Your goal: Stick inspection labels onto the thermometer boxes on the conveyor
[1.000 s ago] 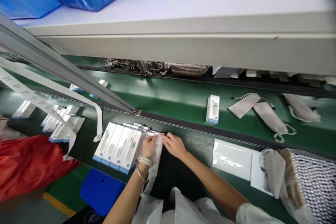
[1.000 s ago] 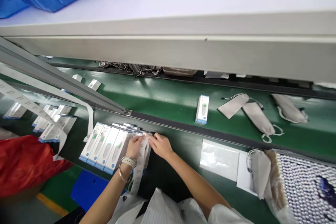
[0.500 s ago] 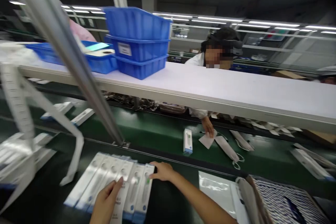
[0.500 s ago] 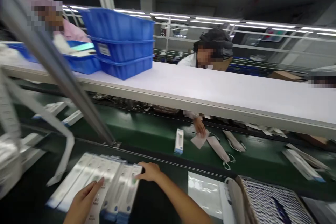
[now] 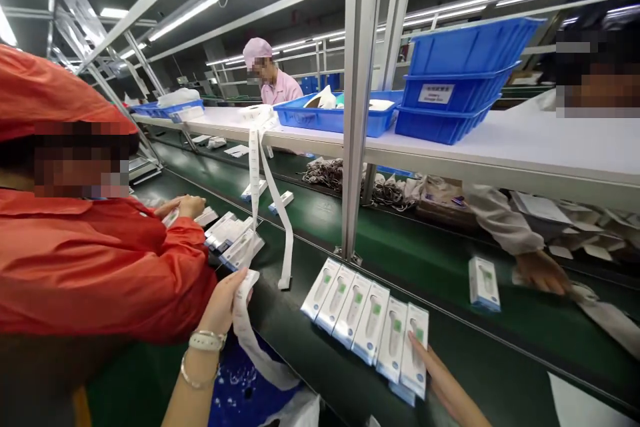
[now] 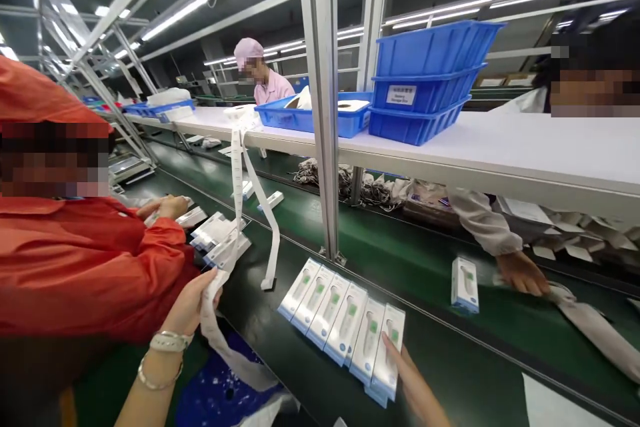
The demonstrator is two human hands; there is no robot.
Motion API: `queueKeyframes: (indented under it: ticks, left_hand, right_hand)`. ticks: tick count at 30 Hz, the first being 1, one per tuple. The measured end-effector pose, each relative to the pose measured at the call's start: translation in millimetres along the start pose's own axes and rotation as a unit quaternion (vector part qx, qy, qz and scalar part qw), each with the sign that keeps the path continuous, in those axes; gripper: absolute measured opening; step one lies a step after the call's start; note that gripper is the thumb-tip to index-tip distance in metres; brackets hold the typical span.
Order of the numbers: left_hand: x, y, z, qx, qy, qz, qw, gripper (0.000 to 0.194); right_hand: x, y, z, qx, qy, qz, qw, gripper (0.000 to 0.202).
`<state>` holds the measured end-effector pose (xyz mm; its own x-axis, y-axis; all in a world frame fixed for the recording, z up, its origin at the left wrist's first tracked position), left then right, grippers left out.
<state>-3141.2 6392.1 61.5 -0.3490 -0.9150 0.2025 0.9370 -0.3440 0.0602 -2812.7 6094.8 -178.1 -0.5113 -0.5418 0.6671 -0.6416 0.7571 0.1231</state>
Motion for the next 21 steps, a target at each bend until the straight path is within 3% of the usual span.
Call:
queueKeyframes:
  ticks: [2,4,7,9,12,14,17,21]
  left_hand:
    - [-28.9,3.4,-23.3,-0.003,-0.036,-0.065,0.997,0.033]
    - [-53.6,18.4,-52.5,-0.008,-0.085,-0.127,0.988,0.035]
    - [-75.3,55.4,-91.8,-0.001,-0.14,-0.203,0.969,0.035]
    - [-79.0,85.1,-107.7,0.002,-0.158,-0.257,0.953,0.033]
    - [-73.6,126.8,-118.4,-0.013,-0.18,-0.347,0.92,0.031]
    - [-70.6,145.0,-121.5,-0.029,-0.187,-0.37,0.91,0.03]
    - [-71.0,157.5,-124.4,-0.043,-0.188,-0.369,0.909,0.027]
    - [-76.6,157.2,-125.7,-0.066,-0.191,-0.363,0.909,0.027]
  right_hand:
    - [15.0,19.8,0.2,-0.057,0.0,-0.02,0.998,0.076]
    - [25.0,30.7,-6.4,-0.098,-0.004,-0.016,0.995,0.07]
    - [31.4,36.2,-16.7,-0.13,0.0,-0.018,0.991,0.063]
    - [33.7,37.4,-20.7,-0.145,0.006,-0.024,0.989,0.06]
    - [36.8,39.9,-22.8,-0.164,0.007,-0.018,0.986,0.058]
    - [37.6,43.8,-22.9,-0.17,-0.003,-0.011,0.985,0.056]
    - [35.5,54.5,-19.0,-0.185,-0.017,-0.014,0.982,0.054]
    - [26.6,65.5,-3.5,-0.201,-0.034,-0.001,0.979,0.06]
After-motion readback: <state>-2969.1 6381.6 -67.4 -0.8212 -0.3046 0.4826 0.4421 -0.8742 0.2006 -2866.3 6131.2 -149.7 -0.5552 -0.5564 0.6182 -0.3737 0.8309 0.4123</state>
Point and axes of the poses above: each hand's wrist, its own x-axis away from the middle knuckle, its own y-axis out of the palm, z = x × y, the point moved 5 cm from there along -x, towards the middle knuckle, and after that the axes turned 4 degrees about y, right-handed, at the moved point
